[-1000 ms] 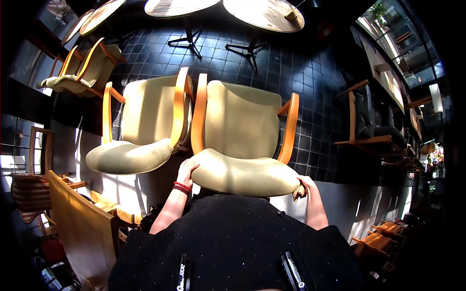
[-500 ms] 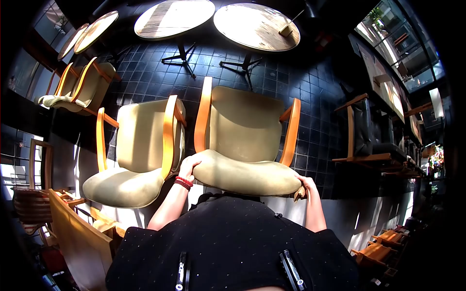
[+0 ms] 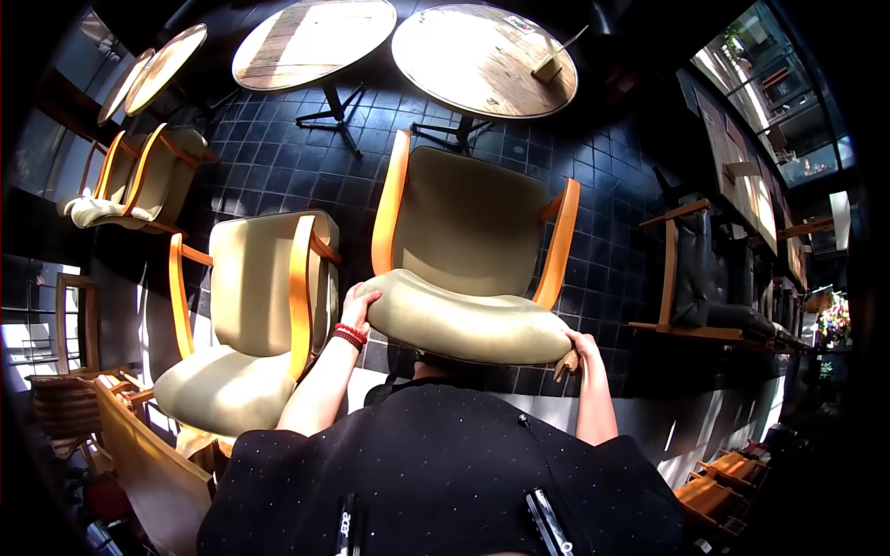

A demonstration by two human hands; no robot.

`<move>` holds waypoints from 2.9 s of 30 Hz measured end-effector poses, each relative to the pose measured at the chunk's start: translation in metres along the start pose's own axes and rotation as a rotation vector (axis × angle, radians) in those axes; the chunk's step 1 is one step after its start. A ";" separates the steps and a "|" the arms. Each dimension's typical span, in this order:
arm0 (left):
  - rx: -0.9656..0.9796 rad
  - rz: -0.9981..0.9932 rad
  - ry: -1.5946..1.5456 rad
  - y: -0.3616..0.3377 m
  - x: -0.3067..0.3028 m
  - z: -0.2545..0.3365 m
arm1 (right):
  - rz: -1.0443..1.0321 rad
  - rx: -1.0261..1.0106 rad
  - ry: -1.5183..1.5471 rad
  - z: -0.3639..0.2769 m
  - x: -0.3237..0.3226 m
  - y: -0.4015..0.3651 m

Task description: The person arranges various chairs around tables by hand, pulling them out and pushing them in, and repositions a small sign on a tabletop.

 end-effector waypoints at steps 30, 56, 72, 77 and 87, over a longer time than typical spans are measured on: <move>0.523 0.838 -0.211 -0.323 -0.468 0.089 | -0.154 -0.773 -0.135 -0.208 0.159 -0.135; 0.212 0.253 -0.519 -0.201 -0.718 0.062 | -0.783 0.427 0.026 0.097 0.655 -0.346; 0.147 0.167 -0.519 -0.147 -0.688 0.121 | -0.710 0.227 0.020 0.058 0.651 -0.317; 0.111 0.152 -0.481 -0.102 -0.664 0.176 | -0.672 0.119 0.086 0.015 0.662 -0.270; 0.109 0.061 -0.413 0.030 -0.613 0.293 | -0.444 0.002 -0.046 -0.106 0.682 -0.193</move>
Point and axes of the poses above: each hand's wrist, its own y-axis towards the middle knuckle, its own x-axis out of the palm, z = x × y, the point moved 7 cm from there along y, towards the middle knuckle, and after that the axes turned 12 degrees about -x, right-handed, at the moved point
